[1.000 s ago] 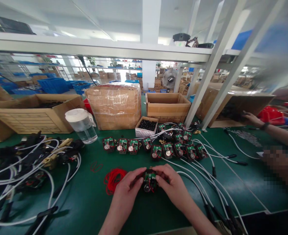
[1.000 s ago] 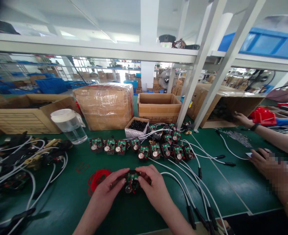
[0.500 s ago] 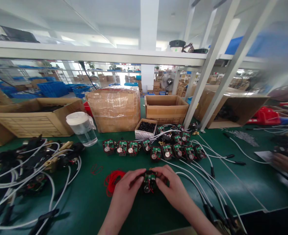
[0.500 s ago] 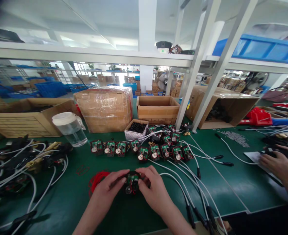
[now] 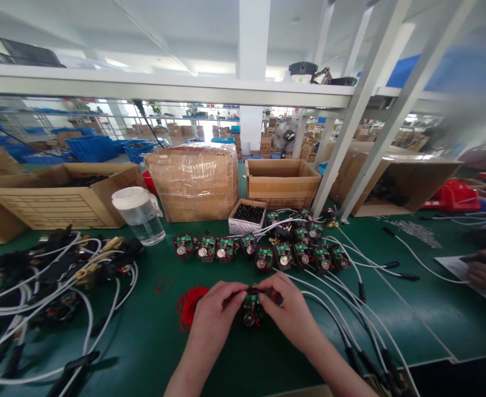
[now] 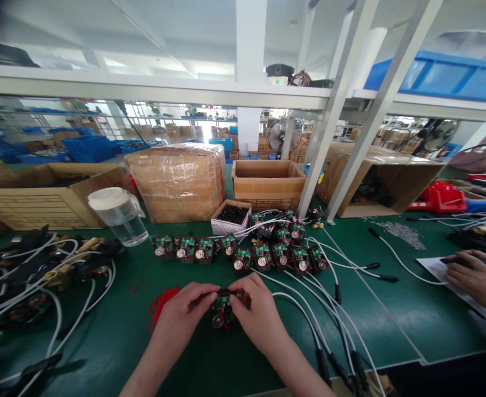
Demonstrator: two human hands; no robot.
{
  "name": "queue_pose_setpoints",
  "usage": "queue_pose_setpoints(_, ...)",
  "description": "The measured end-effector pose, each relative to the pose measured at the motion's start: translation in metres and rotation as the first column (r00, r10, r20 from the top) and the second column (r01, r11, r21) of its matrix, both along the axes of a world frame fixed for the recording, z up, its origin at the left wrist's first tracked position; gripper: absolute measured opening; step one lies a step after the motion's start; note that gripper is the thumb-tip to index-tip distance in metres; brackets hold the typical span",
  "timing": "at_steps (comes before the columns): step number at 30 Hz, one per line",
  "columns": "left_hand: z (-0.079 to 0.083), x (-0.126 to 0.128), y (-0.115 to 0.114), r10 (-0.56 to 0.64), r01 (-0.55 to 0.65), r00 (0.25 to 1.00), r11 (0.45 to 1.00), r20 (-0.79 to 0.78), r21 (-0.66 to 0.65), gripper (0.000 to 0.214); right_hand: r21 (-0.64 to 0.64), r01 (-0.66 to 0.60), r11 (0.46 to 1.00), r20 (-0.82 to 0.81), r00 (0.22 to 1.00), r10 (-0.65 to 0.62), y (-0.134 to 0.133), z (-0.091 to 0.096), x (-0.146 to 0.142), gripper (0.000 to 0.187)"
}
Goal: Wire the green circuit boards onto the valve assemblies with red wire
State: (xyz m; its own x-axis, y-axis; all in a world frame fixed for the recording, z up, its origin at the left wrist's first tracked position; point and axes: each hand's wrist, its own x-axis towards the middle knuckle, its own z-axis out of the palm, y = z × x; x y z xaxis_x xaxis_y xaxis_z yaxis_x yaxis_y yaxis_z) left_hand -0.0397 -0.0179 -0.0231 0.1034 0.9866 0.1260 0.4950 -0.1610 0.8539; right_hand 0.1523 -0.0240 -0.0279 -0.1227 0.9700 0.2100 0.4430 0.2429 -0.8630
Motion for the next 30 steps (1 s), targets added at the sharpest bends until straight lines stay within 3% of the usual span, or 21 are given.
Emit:
queue_pose_setpoints(13,0.016,0.001,0.006,-0.060,0.057,0.998,0.992,-0.021,-0.109,0.018,0.029,-0.004,1.000,0.001,1.000,0.004,0.004,0.001,-0.002,0.013)
queue_pose_setpoints(30,0.030,0.012,0.018,-0.141,0.136,0.985,0.989,-0.100,-0.056,0.013,0.070,0.004,0.998,-0.014,1.000,-0.003,0.004,-0.002,-0.002,0.014)
